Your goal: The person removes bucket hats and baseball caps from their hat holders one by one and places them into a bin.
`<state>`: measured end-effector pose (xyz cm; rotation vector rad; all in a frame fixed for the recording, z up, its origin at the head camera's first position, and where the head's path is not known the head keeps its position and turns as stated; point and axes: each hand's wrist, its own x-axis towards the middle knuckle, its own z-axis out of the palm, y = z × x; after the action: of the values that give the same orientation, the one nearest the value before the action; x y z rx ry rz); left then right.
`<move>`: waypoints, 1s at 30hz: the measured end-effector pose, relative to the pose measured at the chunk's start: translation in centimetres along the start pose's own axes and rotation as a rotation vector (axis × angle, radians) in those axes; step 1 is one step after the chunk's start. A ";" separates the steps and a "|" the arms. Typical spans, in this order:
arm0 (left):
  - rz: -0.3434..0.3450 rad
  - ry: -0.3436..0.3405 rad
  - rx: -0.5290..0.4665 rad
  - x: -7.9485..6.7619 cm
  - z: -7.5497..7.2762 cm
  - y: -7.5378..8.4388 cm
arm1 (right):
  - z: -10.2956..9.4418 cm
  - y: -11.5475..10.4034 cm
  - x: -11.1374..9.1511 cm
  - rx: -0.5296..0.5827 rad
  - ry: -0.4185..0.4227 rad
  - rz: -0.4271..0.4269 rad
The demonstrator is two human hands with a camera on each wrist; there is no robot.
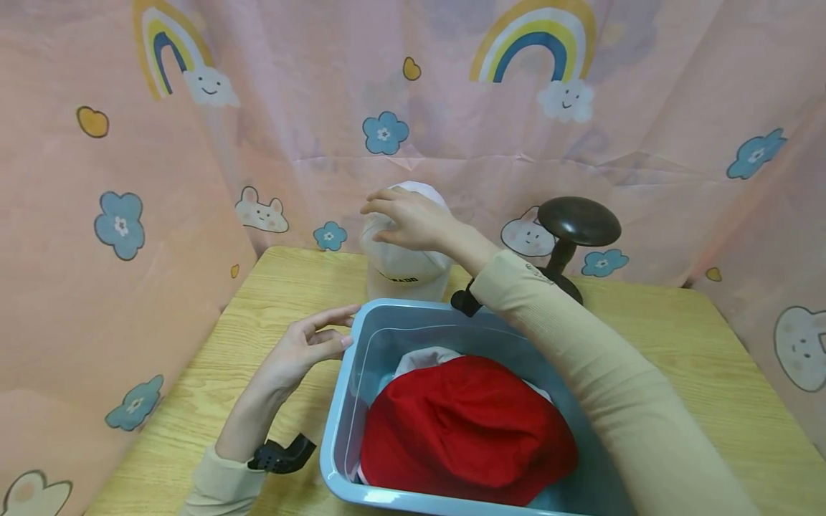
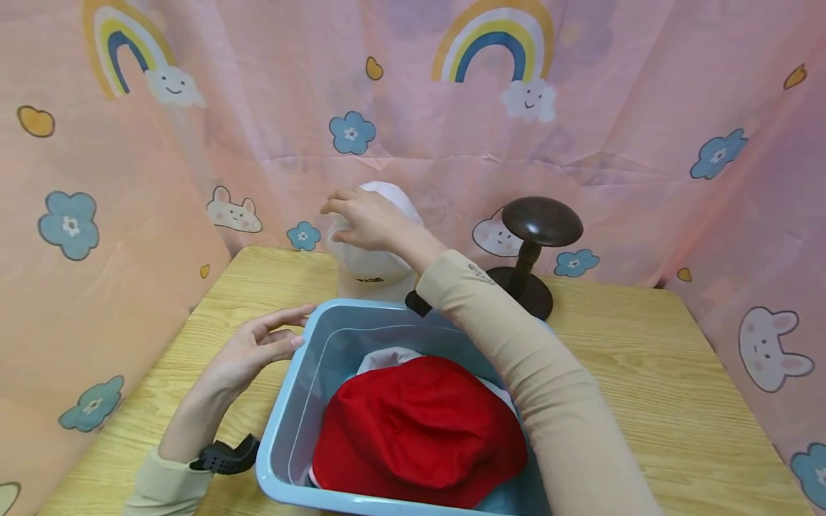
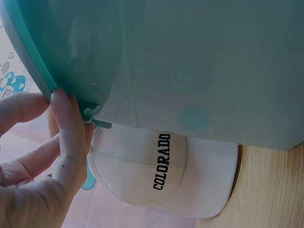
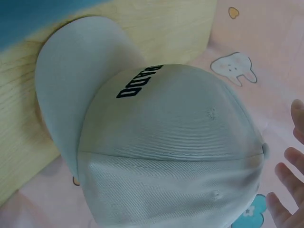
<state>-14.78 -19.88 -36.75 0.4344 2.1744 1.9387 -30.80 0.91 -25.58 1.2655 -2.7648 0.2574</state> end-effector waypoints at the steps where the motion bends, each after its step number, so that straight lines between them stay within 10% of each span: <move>1: 0.000 0.000 0.002 0.0 0.0 0.0 | 0.0 0.0 0.1 -0.002 -0.008 0.004; 30: -0.005 -0.004 0.002 0.0 -0.2 0.0 | -0.7 2.3 0.7 -0.101 -0.078 0.037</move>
<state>-14.80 -20.06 -36.74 0.4322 2.1731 1.9310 -33.00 1.94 -25.06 1.2265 -2.8284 0.0710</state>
